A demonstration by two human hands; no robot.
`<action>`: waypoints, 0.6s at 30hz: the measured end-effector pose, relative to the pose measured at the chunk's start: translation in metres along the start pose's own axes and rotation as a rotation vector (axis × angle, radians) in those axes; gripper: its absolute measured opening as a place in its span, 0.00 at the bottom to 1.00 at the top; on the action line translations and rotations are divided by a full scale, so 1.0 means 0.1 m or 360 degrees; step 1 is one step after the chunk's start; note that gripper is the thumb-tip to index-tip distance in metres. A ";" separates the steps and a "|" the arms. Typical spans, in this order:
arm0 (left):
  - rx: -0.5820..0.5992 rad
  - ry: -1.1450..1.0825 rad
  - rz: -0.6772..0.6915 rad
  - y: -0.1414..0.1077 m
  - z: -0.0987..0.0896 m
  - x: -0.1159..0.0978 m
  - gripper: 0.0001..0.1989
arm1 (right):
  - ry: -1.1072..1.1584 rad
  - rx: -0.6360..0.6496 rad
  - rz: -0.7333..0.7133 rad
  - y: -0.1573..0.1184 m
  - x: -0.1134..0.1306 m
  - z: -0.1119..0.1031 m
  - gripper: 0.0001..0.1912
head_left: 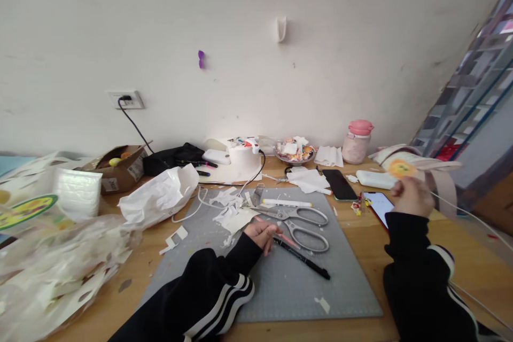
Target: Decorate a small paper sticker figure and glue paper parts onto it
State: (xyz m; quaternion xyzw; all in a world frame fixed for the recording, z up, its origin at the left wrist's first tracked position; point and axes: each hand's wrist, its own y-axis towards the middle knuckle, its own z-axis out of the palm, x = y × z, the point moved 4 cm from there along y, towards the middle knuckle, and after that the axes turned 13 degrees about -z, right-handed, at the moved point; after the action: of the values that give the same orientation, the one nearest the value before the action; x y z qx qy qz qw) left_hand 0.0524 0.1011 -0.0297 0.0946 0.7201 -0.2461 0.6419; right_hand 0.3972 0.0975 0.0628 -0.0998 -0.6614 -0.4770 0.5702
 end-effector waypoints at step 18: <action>-0.0119 -0.0192 0.0020 0.03 0.00 -0.01 0.24 | -0.0525 0.1029 0.0473 -0.59 -0.42 0.86 0.09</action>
State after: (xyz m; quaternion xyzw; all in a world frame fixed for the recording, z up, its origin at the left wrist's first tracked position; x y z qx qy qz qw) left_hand 0.0544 0.1041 -0.0293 0.0599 0.6882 -0.2202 0.6887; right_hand 0.3143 0.1475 0.0055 -0.0850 -0.8386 -0.1337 0.5211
